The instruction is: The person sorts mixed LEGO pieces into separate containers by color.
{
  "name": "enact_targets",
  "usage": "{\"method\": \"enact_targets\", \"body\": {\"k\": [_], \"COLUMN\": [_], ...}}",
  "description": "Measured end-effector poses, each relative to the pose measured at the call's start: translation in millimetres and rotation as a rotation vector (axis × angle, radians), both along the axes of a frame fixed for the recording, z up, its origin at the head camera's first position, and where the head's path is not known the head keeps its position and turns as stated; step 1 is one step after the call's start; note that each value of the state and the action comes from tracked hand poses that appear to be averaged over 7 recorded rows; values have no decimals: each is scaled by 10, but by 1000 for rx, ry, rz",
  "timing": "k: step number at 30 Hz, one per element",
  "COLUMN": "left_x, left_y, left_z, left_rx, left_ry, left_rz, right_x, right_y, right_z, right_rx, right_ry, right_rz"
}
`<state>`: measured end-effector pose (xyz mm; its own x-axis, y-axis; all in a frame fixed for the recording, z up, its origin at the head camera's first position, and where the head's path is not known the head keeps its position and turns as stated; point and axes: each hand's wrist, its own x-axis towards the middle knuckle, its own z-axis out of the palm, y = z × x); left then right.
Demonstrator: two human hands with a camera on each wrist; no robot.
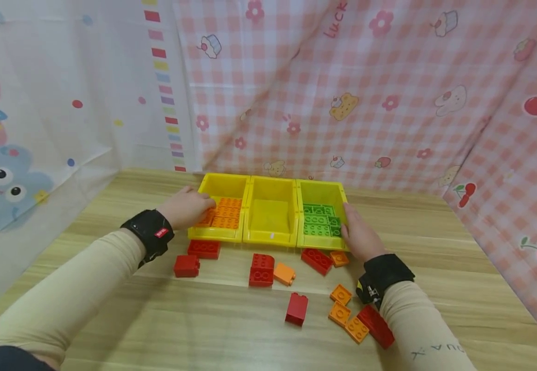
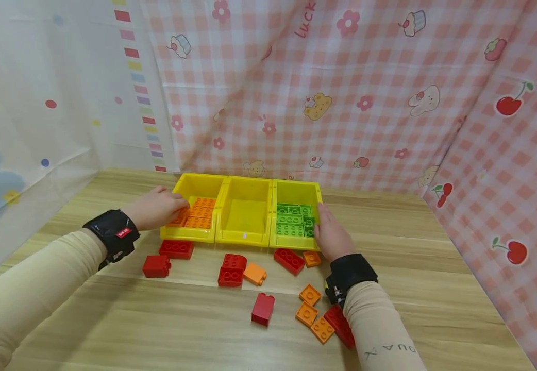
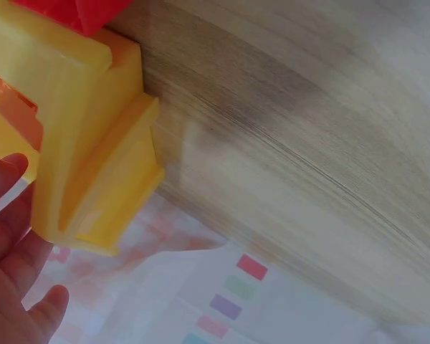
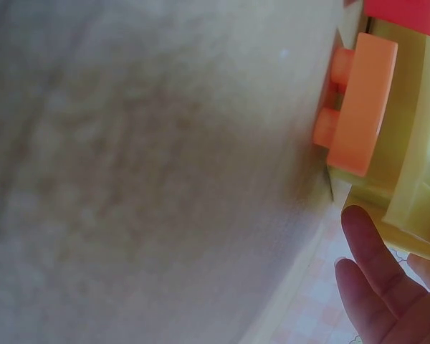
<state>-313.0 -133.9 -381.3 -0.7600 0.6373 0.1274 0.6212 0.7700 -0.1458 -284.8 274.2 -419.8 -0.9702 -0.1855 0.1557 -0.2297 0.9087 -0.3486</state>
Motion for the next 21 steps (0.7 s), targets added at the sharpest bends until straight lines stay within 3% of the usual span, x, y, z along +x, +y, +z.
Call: {"method": "enact_targets", "body": {"k": [4,9,11,13,15,18,19,21], "left_x": [104,291,302,267,196,72,39,-19], "left_y": [82,313,355,326,232,47,-8,-90], "left_z": [40,90,99,109,111,88,77,45], "left_rx": [-12,55,114,169,230,263,269,276], "left_ry": [55,201,247,274,244,95,27,-96], "left_rz": [-26,-183,-186,-80,93,342,389,423], "right_x": [5,-27,-46,-61,-64,-53,-50,-44], "right_y": [-3,9,11,8,5,8,10,12], "right_z": [7,-4,-10,-15,-17,-21,-23,-22], "right_rx": [0,-3,-6,-11,-9,3,7,11], "right_ry": [-12,-16,-8,0,9,11,10,6], "right_rz": [-3,-4,0,6,16,20,19,18]}}
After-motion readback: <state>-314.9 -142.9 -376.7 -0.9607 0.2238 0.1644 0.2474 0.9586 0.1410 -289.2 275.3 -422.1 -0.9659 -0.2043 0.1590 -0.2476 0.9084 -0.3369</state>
